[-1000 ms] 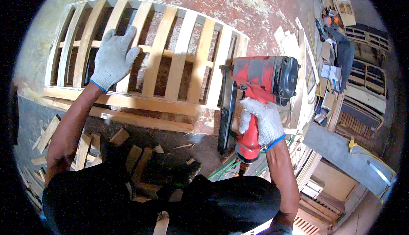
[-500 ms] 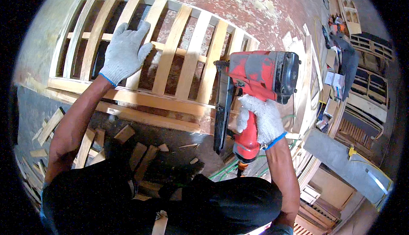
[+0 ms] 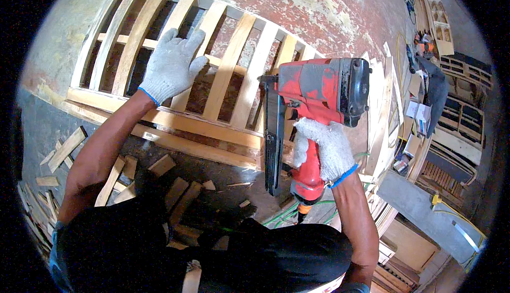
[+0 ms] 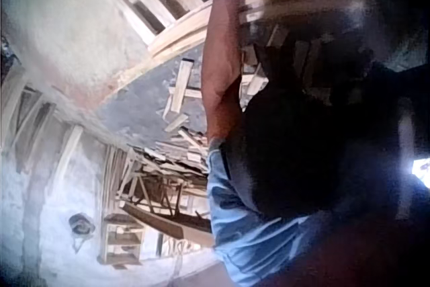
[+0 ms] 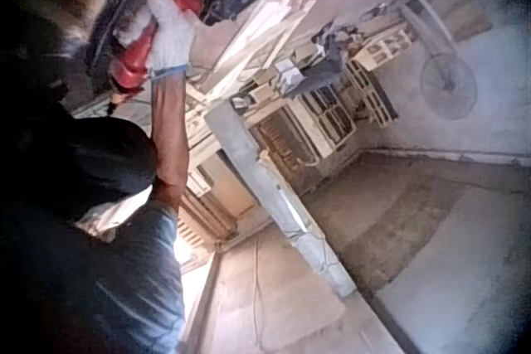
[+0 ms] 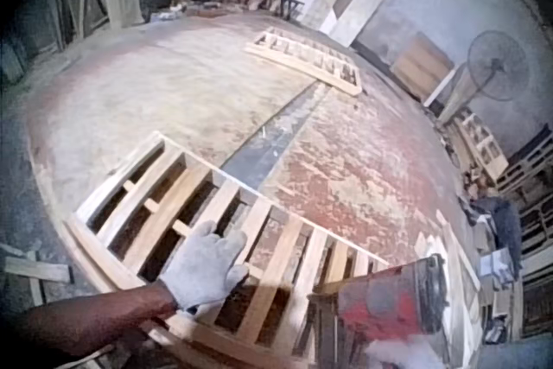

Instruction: The person assembles a wooden frame structure on the floor using a pneumatic nail gun. They place wooden slats into a frame, secure them with nails, and occasionally use a hammer to adjust pieces. The person also cuts wood pieces on a table saw and uses pliers to remove excess nail heads.

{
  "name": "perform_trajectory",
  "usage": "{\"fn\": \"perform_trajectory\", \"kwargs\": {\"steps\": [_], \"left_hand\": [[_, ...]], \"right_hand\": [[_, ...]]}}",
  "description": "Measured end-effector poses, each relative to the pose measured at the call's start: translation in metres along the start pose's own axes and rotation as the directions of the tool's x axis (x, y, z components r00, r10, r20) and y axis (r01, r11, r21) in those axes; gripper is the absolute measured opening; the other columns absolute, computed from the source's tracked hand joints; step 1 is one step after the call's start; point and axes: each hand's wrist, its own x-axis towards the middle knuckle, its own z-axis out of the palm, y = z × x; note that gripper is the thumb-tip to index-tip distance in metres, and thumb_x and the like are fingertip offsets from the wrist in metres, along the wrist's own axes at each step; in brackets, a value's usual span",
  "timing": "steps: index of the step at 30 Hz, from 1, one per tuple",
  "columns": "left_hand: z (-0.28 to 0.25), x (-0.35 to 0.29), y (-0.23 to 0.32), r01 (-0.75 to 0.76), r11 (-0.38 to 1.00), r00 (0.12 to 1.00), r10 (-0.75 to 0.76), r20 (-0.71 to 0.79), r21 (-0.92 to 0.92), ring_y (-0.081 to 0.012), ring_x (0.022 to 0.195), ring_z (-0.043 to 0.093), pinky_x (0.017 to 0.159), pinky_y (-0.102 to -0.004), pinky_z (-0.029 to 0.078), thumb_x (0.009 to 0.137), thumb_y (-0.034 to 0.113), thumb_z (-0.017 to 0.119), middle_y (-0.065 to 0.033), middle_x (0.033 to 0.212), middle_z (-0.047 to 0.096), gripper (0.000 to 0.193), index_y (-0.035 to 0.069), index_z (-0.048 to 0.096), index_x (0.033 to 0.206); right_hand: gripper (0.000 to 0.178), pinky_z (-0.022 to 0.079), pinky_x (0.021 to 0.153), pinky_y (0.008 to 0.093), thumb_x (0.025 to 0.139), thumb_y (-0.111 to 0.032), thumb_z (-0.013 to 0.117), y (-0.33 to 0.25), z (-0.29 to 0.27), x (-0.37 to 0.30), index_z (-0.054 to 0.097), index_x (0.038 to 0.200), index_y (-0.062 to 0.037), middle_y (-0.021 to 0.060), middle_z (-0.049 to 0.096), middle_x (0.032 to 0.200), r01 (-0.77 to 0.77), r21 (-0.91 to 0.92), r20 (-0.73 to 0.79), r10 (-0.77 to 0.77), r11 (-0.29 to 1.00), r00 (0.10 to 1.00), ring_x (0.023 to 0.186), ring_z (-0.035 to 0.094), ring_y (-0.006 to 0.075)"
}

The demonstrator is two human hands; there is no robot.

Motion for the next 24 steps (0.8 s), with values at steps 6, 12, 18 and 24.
{"fn": "perform_trajectory", "kwargs": {"steps": [6,12,18,24], "left_hand": [[-0.003,0.0,0.001,-0.021,0.999,0.999,0.019,-0.043,-0.046,-0.0362,0.087,0.065,0.1,-0.0466,0.041,0.096,0.029,0.065,-0.0174,0.083,0.068,0.047,0.002,0.053,0.132],[-0.007,0.0,0.001,0.013,0.996,1.0,-0.013,-0.005,-0.084,-0.0387,0.091,0.065,0.098,-0.0469,0.042,0.095,0.026,0.065,-0.0191,0.096,0.069,0.041,0.001,0.057,0.126],[0.002,0.0,-0.004,-0.106,0.988,0.969,0.077,-0.236,-0.11,-0.0399,0.088,0.063,0.093,-0.0485,0.043,0.093,0.02,0.061,-0.019,0.09,0.067,0.026,0.002,0.061,0.112],[0.008,0.002,-0.015,-0.129,0.971,0.921,0.041,-0.388,-0.203,-0.0383,0.09,0.059,0.089,-0.0478,0.045,0.094,0.013,0.054,-0.0186,0.095,0.063,0.02,0.001,0.059,0.11]], "right_hand": [[0.023,0.05,0.042,0.0388,0.095,-0.015,0.065,-0.005,0.01,0.009,0.061,0.076,-0.002,0.0116,0.057,0.056,-0.011,-0.01,0.027,0.011,1.0,1.0,0.045,0.058,0.0246],[0.021,0.048,0.043,0.0361,0.091,-0.021,0.074,-0.012,0.014,0.014,0.065,0.087,-0.0031,0.0087,0.06,0.06,-0.097,-0.103,0.008,0.099,0.99,0.995,0.045,0.058,0.022],[0.021,0.049,0.045,0.036,0.092,-0.022,0.072,-0.024,0.032,0.009,0.066,0.085,-0.0027,0.0102,0.061,0.061,-0.063,-0.197,0.018,0.068,0.978,0.998,0.047,0.059,0.0226],[0.03,0.05,0.044,0.039,0.094,-0.018,0.066,-0.032,0.057,0.012,0.061,0.069,-0.0014,0.0127,0.057,0.055,-0.047,-0.142,0.062,0.057,0.989,0.996,0.044,0.059,0.0266]]}}
